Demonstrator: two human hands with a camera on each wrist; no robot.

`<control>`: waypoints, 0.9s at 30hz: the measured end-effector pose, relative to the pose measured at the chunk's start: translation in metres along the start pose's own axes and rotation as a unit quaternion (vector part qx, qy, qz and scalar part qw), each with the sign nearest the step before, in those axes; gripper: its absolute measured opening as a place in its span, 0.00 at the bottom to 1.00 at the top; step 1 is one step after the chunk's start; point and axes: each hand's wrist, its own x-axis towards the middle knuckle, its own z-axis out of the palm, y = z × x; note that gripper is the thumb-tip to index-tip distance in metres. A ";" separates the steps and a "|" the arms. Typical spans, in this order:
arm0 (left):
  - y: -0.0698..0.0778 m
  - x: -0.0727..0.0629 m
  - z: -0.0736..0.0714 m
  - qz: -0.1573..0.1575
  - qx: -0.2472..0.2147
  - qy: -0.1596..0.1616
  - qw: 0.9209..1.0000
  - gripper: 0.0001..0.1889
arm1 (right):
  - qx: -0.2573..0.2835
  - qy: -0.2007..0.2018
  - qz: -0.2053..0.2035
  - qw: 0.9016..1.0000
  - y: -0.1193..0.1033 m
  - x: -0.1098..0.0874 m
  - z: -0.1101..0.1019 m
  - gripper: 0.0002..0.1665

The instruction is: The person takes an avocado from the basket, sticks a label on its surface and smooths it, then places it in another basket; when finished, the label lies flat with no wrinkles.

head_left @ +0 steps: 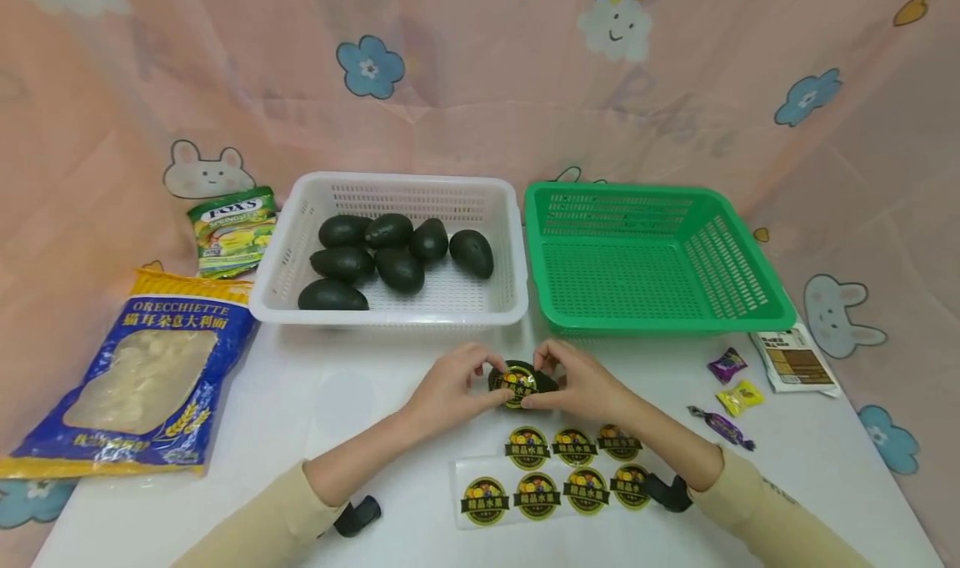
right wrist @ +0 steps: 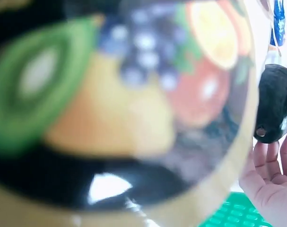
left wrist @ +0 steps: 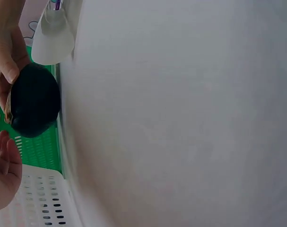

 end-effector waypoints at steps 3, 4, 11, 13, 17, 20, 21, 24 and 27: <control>0.003 0.003 -0.003 0.091 0.079 -0.016 0.993 0.18 | 0.000 -0.004 -0.012 1.000 0.001 0.001 -0.002 0.26; 0.004 0.004 -0.004 0.106 0.096 -0.023 0.989 0.20 | 0.000 -0.005 -0.012 1.000 0.001 0.000 -0.003 0.25; 0.006 0.008 -0.006 0.116 0.140 -0.060 0.982 0.21 | 0.120 0.045 0.065 0.990 0.004 -0.016 -0.018 0.23; 0.006 0.009 -0.006 0.124 0.137 -0.065 0.981 0.22 | 0.179 0.071 0.095 0.977 0.006 -0.025 -0.026 0.25; 0.005 0.012 -0.004 0.152 0.122 -0.075 0.978 0.24 | 0.276 0.120 0.144 0.943 0.010 -0.041 -0.042 0.30; 0.004 0.014 -0.003 0.168 0.110 -0.084 0.976 0.23 | 0.324 0.148 0.173 0.918 0.014 -0.047 -0.052 0.28; 0.004 0.014 -0.003 0.172 0.107 -0.087 0.975 0.23 | 0.342 0.155 0.180 0.909 0.014 -0.047 -0.054 0.26; 0.004 0.015 -0.002 0.177 0.103 -0.095 0.974 0.23 | 0.386 0.172 0.197 0.884 0.018 -0.048 -0.058 0.18; 0.005 0.015 -0.002 0.179 0.100 -0.099 0.974 0.24 | 0.419 0.181 0.207 0.865 0.020 -0.047 -0.058 0.12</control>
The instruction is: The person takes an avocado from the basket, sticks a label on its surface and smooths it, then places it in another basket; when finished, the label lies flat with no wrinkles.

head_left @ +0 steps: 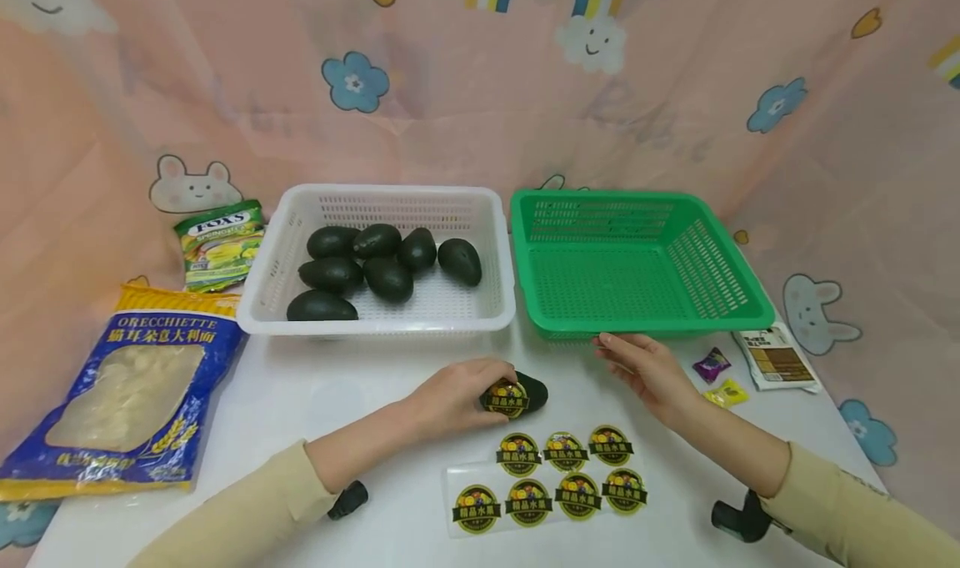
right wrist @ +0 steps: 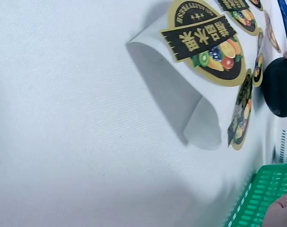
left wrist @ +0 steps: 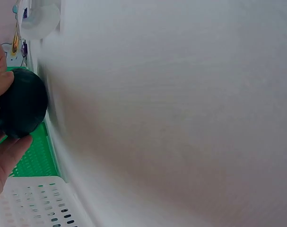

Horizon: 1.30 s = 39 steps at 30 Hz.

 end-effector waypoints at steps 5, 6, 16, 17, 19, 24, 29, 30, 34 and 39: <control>0.011 0.009 -0.011 0.025 -0.032 0.002 0.999 0.27 | 0.013 0.001 0.007 1.000 0.002 0.003 -0.002 0.07; 0.015 0.015 -0.018 0.035 -0.045 0.003 0.998 0.28 | 0.013 0.000 0.007 1.000 0.002 0.004 -0.002 0.07; 0.016 0.140 -0.080 -0.023 -0.007 -0.004 1.000 0.29 | -0.028 -0.011 0.015 0.999 -0.003 0.007 -0.007 0.08; 0.012 0.151 -0.077 -0.039 0.003 -0.017 0.999 0.28 | -0.034 -0.013 0.016 0.999 -0.004 0.007 -0.007 0.08; 0.002 0.166 -0.067 -0.065 0.025 -0.052 0.996 0.28 | -0.041 -0.013 0.020 0.999 -0.004 0.007 -0.008 0.09; -0.009 0.183 -0.039 -0.091 0.102 -0.173 0.975 0.25 | -0.041 -0.011 0.027 0.999 -0.004 0.005 -0.009 0.08; -0.007 0.183 -0.028 -0.107 0.159 -0.248 0.949 0.24 | -0.039 -0.017 0.027 0.999 -0.004 0.006 -0.006 0.09; -0.007 0.182 -0.029 -0.110 0.164 -0.252 0.947 0.25 | -0.040 -0.019 0.026 0.999 -0.004 0.006 -0.006 0.09; -0.002 0.172 -0.045 -0.097 0.155 -0.206 0.961 0.25 | -0.047 -0.026 0.022 0.998 -0.006 0.007 -0.005 0.10; 0.028 0.128 -0.056 -0.010 0.087 -0.083 0.993 0.14 | -0.052 -0.020 0.016 0.998 -0.004 0.003 -0.006 0.11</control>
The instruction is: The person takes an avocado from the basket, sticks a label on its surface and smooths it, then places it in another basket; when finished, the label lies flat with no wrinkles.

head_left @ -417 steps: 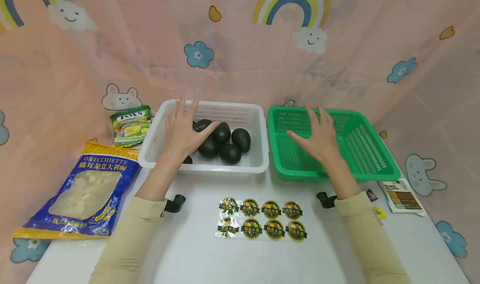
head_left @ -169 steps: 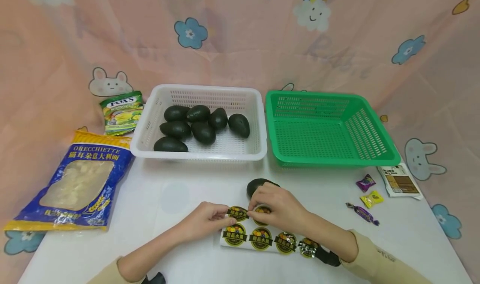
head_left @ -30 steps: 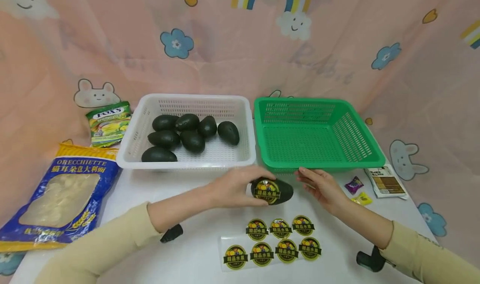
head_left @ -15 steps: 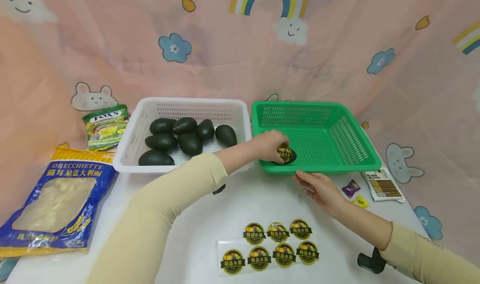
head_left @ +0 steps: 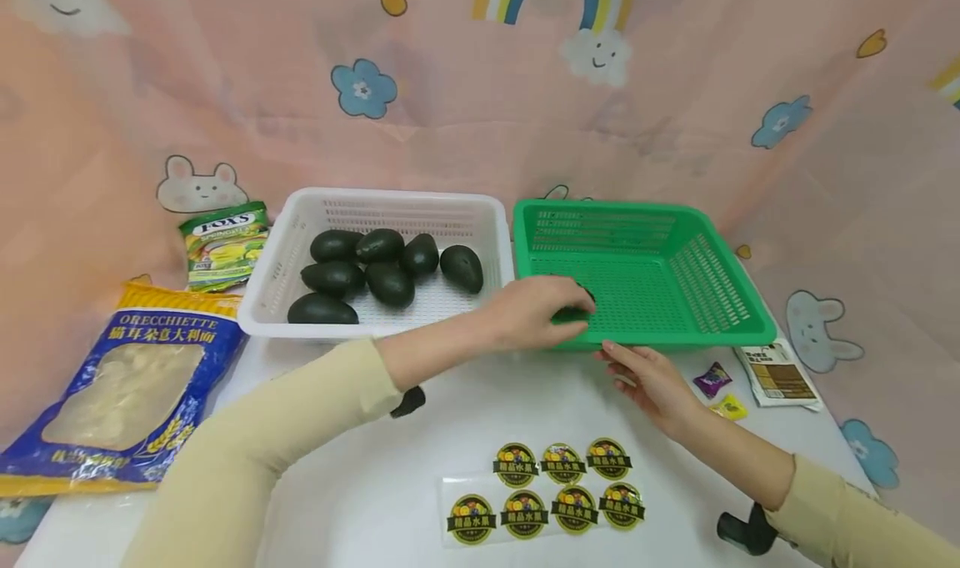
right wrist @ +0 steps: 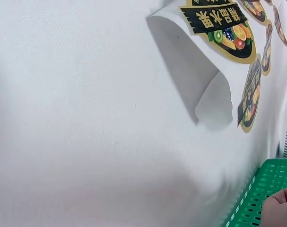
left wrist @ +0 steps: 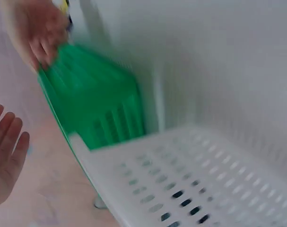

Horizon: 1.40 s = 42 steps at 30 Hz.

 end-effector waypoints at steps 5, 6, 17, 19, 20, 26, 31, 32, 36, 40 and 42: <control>0.021 -0.074 0.023 -0.004 -0.116 0.018 0.993 0.12 | 0.011 0.022 0.005 1.000 0.003 -0.002 0.004 0.22; 0.020 -0.087 0.030 -0.039 -0.168 0.019 0.985 0.12 | 0.015 0.020 0.006 1.000 0.003 -0.002 0.006 0.21; -0.042 -0.161 0.053 -0.354 -0.641 0.317 0.603 0.24 | -0.123 -0.169 -0.014 0.978 -0.022 -0.004 0.053 0.18; -0.046 -0.163 0.053 -0.344 -0.648 0.331 0.594 0.22 | -0.176 -0.211 -0.049 0.960 -0.043 0.003 0.068 0.18; -0.048 -0.164 0.054 -0.342 -0.650 0.333 0.591 0.21 | -0.205 -0.232 -0.071 0.948 -0.057 0.007 0.076 0.18; -0.050 -0.165 0.053 -0.337 -0.647 0.329 0.599 0.20 | -0.343 -0.349 -0.156 0.858 -0.148 0.047 0.137 0.16; -0.053 -0.167 0.050 -0.347 -0.636 0.314 0.613 0.21 | -0.436 -0.399 -0.172 0.788 -0.185 0.105 0.198 0.17; -0.053 -0.167 0.050 -0.348 -0.634 0.311 0.616 0.21 | -0.454 -0.400 -0.170 0.778 -0.187 0.117 0.209 0.17; -0.053 -0.167 0.048 -0.352 -0.630 0.307 0.621 0.21 | -0.520 -0.376 -0.151 0.752 -0.178 0.158 0.239 0.20; -0.052 -0.167 0.047 -0.355 -0.627 0.303 0.624 0.21 | -0.548 -0.341 -0.130 0.753 -0.158 0.183 0.253 0.24; -0.051 -0.168 0.046 -0.356 -0.624 0.302 0.627 0.21 | -0.545 -0.329 -0.122 0.761 -0.148 0.190 0.257 0.27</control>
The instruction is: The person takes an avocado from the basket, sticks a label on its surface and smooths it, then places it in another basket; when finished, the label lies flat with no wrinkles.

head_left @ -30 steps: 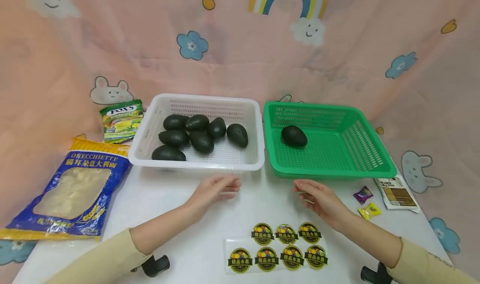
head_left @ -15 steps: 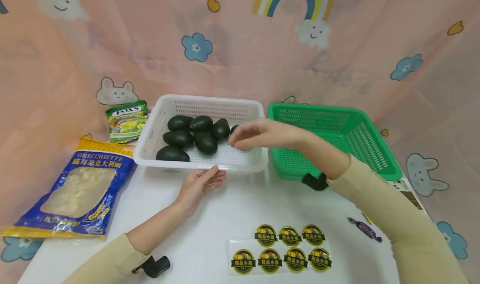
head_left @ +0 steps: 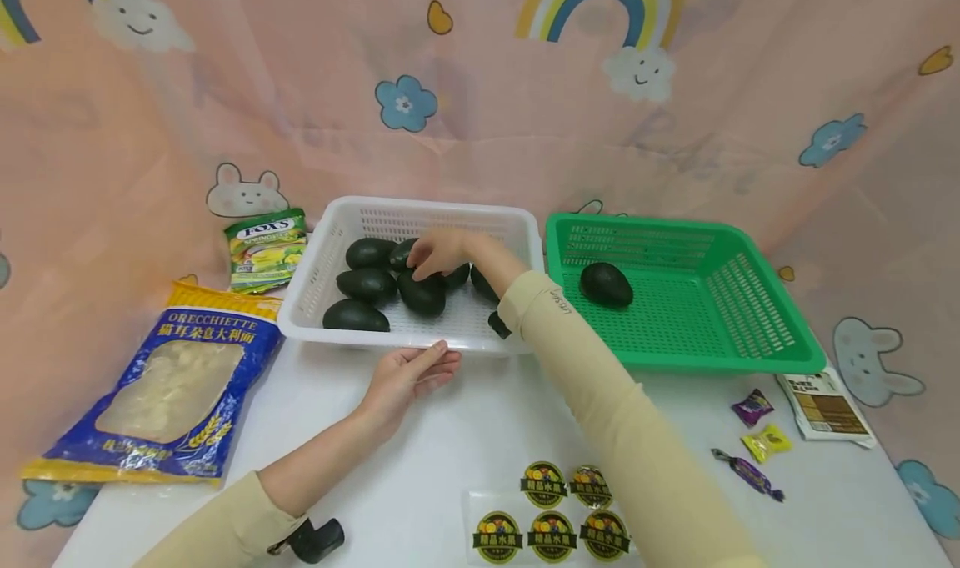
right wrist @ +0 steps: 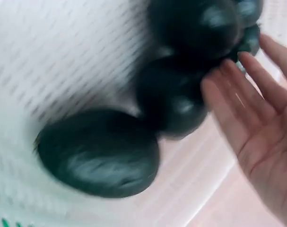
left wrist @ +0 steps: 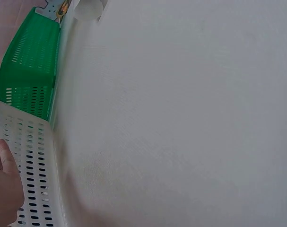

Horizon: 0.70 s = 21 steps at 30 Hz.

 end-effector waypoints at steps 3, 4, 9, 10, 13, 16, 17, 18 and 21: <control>0.000 -0.001 0.001 0.000 0.005 0.000 1.000 0.20 | 0.019 0.002 0.015 1.000 0.007 0.005 0.009 0.31; 0.000 -0.001 0.002 0.000 0.005 0.000 1.000 0.20 | 0.024 -0.001 0.018 1.000 0.009 0.006 0.011 0.33; -0.001 -0.002 0.002 0.001 0.007 0.001 1.000 0.20 | 0.050 -0.054 0.032 0.997 0.015 0.005 0.015 0.41; -0.001 -0.001 0.002 0.001 0.008 0.002 1.000 0.20 | 0.051 -0.071 0.035 0.996 0.015 0.004 0.015 0.42; -0.001 -0.001 0.002 0.004 0.009 0.006 1.000 0.19 | 0.047 -0.118 0.051 0.991 0.013 0.002 0.016 0.44; -0.001 -0.001 0.003 0.005 0.011 0.010 1.000 0.18 | 0.042 -0.157 0.076 0.984 0.010 -0.002 0.018 0.45; -0.002 -0.001 0.003 0.005 0.011 0.010 1.000 0.18 | 0.043 -0.166 0.085 0.981 0.010 -0.003 0.019 0.45; -0.002 -0.001 0.002 0.005 0.010 0.009 1.000 0.18 | 0.043 -0.172 0.093 0.980 0.009 -0.004 0.020 0.45; -0.002 0.000 0.001 0.005 0.009 0.010 1.000 0.17 | 0.036 -0.174 0.104 0.979 0.009 -0.007 0.020 0.43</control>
